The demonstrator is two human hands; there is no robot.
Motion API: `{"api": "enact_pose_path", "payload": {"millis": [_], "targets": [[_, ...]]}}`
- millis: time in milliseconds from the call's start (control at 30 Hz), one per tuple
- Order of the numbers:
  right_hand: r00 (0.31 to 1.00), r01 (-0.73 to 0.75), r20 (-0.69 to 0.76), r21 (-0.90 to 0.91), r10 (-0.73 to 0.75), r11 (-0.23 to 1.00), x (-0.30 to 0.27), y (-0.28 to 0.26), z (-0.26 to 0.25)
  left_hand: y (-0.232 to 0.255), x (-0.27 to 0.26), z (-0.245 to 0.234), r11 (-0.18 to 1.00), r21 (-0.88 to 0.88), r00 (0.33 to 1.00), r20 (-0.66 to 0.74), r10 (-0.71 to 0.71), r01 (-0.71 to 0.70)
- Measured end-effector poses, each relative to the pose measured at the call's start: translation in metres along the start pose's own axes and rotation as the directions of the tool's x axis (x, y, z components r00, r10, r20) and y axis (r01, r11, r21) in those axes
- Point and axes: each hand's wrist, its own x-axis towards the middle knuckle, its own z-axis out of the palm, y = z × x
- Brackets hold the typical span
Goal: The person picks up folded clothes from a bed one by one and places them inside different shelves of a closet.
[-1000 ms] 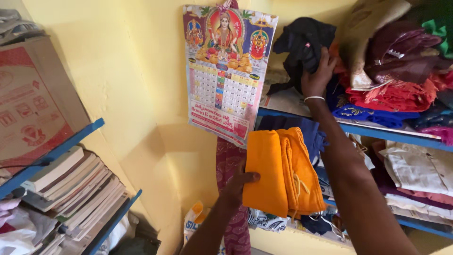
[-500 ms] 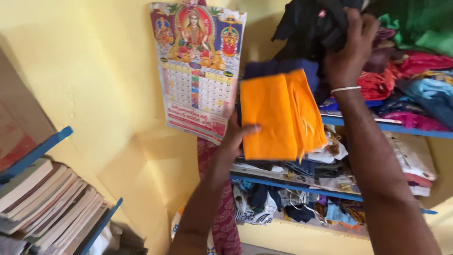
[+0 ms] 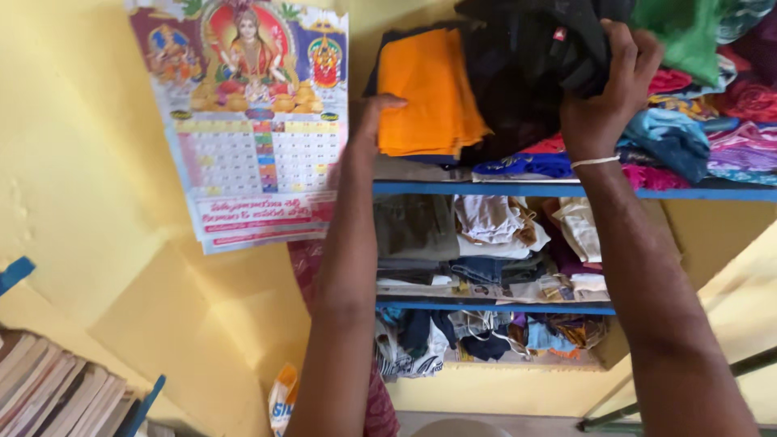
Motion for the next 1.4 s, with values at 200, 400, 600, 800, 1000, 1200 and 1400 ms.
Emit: {"api": "enact_pose_path", "payload": {"millis": [200,400,600,800,1000,1200,1400], "targets": [[1.0,-0.009,-0.017,0.006,0.009,1.0,-0.003,0.01,-0.021,-0.037,0.034,-0.062,0.011,0.996,0.235,0.01,0.972,-0.085],[1.0,-0.004,0.006,0.02,0.004,1.0,-0.003,0.009,-0.03,-0.008,0.01,-0.047,0.52,0.844,0.85,-0.366,0.38,0.131],[0.999,0.038,0.032,0.074,-0.041,0.997,0.014,-0.01,-0.02,0.008,0.003,-0.023,-0.026,0.954,0.744,-0.215,0.633,0.298],[0.973,0.07,0.214,0.053,-0.08,0.996,0.008,-0.046,0.009,-0.002,-0.041,0.022,-0.365,0.922,0.757,0.143,0.638,0.133],[0.911,0.157,0.373,0.081,-0.176,0.984,-0.007,-0.061,0.073,-0.044,-0.039,-0.003,-0.492,0.871,0.841,0.254,0.477,0.016],[0.788,0.024,0.616,-0.007,-0.015,1.0,0.007,-0.042,0.164,-0.077,0.015,-0.013,-0.594,0.789,0.825,0.225,0.519,0.159],[0.919,0.242,0.366,-0.229,-0.147,0.943,-0.004,-0.007,0.23,-0.034,-0.048,0.003,-0.608,0.793,0.771,0.36,0.526,0.044]]}}
